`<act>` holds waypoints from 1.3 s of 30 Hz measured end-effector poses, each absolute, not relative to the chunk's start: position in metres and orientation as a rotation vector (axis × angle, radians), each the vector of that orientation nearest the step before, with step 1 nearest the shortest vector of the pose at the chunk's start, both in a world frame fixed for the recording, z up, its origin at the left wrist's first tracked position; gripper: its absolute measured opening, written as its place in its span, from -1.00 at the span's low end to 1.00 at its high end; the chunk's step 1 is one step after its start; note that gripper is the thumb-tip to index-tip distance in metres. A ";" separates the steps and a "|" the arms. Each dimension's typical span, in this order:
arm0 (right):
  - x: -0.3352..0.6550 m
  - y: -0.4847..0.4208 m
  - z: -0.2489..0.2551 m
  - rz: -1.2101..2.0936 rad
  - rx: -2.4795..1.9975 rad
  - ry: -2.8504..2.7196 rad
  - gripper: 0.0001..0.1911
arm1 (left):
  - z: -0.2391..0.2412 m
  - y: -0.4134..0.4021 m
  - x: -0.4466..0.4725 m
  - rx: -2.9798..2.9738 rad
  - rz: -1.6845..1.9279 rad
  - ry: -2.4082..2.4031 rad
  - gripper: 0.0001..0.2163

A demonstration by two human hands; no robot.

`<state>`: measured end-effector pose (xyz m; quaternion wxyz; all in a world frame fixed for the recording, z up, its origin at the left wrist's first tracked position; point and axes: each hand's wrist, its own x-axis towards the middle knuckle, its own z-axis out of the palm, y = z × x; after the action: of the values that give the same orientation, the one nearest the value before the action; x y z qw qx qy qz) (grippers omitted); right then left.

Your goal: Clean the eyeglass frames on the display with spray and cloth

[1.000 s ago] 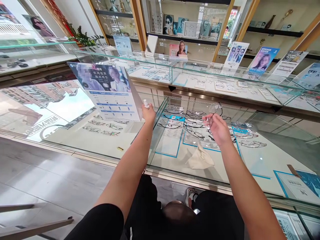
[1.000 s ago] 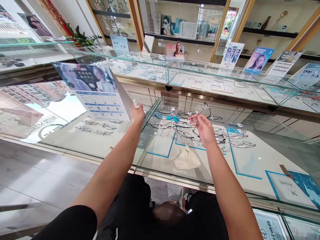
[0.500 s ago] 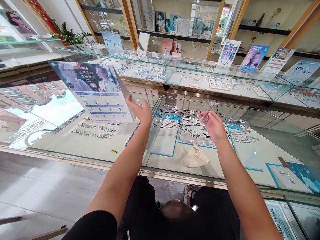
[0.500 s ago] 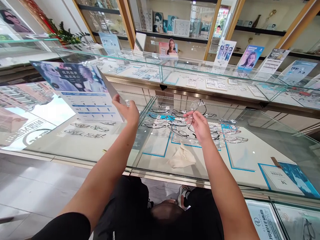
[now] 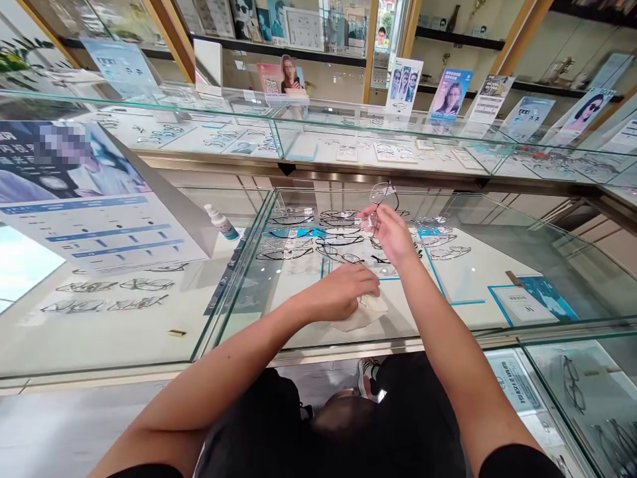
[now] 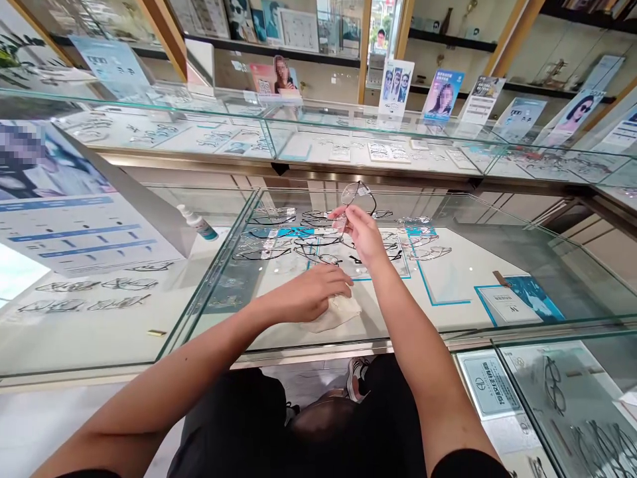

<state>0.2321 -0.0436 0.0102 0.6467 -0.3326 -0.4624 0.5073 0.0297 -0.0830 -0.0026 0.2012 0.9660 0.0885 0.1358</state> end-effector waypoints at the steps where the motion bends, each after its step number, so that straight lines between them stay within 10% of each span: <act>1: 0.232 -0.044 0.010 1.152 -0.760 -1.061 -0.70 | -0.005 -0.082 0.030 2.688 0.313 0.244 -0.54; 16: 0.232 -0.046 0.010 1.174 -0.720 -1.067 -0.76 | -0.011 -0.063 0.019 2.268 0.119 0.523 -0.79; 39: 0.240 -0.065 0.019 1.588 -0.526 -1.311 -0.64 | 0.001 -0.027 0.005 1.047 0.665 0.663 -0.58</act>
<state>0.2398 -0.0655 0.0186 0.4864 -0.2161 -0.5389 0.6529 0.0052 -0.0265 0.0009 0.7627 0.4815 0.3047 0.3060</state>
